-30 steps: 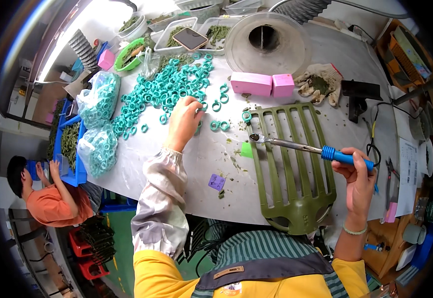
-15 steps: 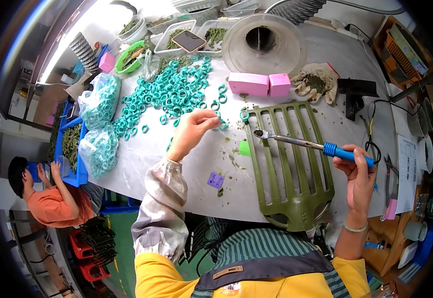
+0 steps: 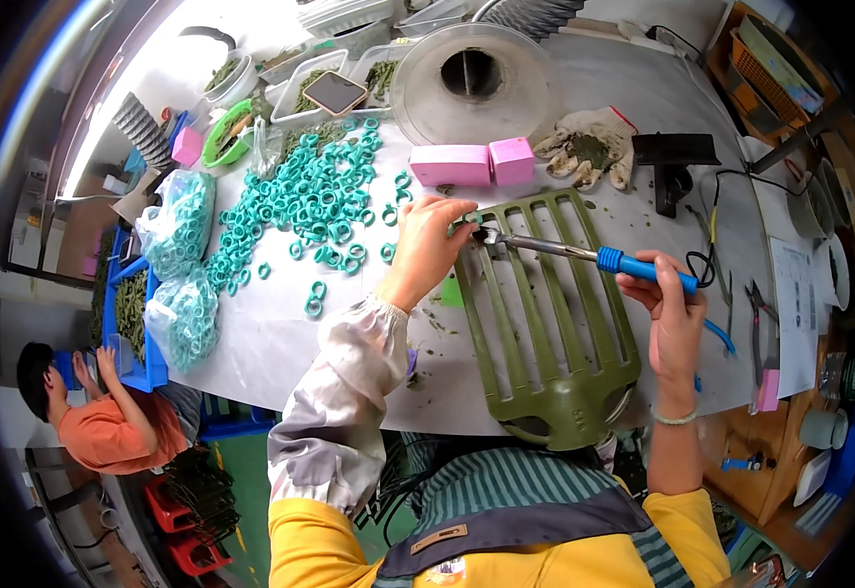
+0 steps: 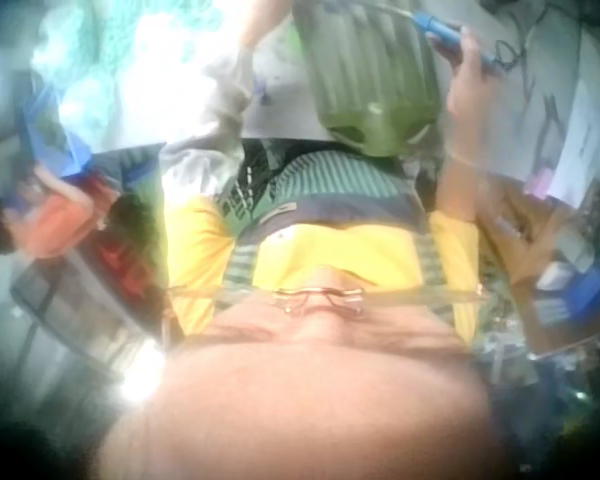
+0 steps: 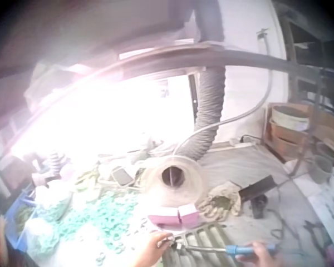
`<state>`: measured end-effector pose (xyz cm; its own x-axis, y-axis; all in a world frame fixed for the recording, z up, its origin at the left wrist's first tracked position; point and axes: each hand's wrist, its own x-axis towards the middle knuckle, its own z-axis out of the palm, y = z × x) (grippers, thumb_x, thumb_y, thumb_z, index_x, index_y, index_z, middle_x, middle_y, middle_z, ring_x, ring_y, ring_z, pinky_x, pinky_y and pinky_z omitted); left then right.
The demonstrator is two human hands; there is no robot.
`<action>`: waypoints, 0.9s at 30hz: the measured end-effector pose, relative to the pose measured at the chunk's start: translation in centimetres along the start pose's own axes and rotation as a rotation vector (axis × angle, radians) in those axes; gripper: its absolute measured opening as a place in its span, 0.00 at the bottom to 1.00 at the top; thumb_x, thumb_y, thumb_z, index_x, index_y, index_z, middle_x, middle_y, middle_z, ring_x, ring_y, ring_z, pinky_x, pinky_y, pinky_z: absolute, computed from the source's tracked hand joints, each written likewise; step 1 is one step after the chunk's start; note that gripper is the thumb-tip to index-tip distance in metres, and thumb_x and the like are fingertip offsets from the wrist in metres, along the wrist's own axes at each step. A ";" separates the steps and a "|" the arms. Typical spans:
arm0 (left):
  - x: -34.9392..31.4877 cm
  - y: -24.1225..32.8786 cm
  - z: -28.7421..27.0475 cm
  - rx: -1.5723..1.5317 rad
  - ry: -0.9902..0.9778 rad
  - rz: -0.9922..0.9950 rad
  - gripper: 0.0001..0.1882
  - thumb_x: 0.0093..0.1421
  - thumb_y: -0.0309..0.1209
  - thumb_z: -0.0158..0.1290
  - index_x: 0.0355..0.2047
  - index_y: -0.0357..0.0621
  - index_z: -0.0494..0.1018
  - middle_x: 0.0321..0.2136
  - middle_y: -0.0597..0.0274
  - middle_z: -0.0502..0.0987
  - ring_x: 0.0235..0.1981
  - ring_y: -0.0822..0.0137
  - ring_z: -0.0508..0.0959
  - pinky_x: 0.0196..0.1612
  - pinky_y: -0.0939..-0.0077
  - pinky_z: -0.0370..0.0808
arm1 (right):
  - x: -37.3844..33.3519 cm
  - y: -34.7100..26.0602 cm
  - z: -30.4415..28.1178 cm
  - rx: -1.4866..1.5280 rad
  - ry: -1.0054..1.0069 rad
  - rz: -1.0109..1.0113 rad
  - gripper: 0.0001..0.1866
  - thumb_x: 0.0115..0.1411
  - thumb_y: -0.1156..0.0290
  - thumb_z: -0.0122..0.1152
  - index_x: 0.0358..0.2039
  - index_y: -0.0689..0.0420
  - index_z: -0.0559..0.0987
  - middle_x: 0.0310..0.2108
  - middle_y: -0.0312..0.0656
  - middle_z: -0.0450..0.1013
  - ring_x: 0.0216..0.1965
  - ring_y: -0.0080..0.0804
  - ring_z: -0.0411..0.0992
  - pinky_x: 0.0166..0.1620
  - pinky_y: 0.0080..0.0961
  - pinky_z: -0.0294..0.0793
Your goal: The person uses a soldering iron to melt and weld small green plastic rings onto a large green plastic frame. They pick up individual rings by hand, position them on the frame, and apply the heated tip of the tool to fuse the plastic together.
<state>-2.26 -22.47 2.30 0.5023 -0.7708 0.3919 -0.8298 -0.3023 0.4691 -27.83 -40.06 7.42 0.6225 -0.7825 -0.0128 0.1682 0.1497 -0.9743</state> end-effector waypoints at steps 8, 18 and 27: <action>0.1 -0.8 0.5 0.086 -0.023 0.016 0.14 0.53 0.31 0.63 0.41 0.49 0.81 0.36 0.62 0.82 0.42 0.61 0.78 0.50 0.65 0.68 | 0.7 0.8 0.8 0.029 -0.024 -0.003 0.15 0.67 0.67 0.52 0.39 0.67 0.80 0.30 0.46 0.79 0.33 0.32 0.81 0.40 0.27 0.83; -0.4 -5.4 -3.6 0.069 0.112 -0.210 0.12 0.57 0.25 0.59 0.41 0.42 0.73 0.34 0.58 0.73 0.33 0.63 0.76 0.36 0.72 0.75 | -0.6 -2.4 -0.8 -0.036 0.016 0.031 0.14 0.65 0.67 0.54 0.37 0.67 0.80 0.29 0.45 0.79 0.30 0.32 0.81 0.37 0.26 0.83; -2.0 -8.3 -5.5 0.540 -0.130 -0.240 0.09 0.53 0.30 0.60 0.32 0.45 0.72 0.32 0.55 0.77 0.38 0.53 0.77 0.39 0.60 0.73 | -0.9 -2.7 -1.0 -0.014 0.031 0.030 0.14 0.65 0.67 0.53 0.38 0.67 0.80 0.29 0.44 0.78 0.29 0.32 0.80 0.37 0.28 0.84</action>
<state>4.94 -15.37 2.03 0.6852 -0.6978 0.2086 -0.7201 -0.6920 0.0508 -29.58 -40.33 9.82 0.6033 -0.7960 -0.0484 0.1392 0.1649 -0.9764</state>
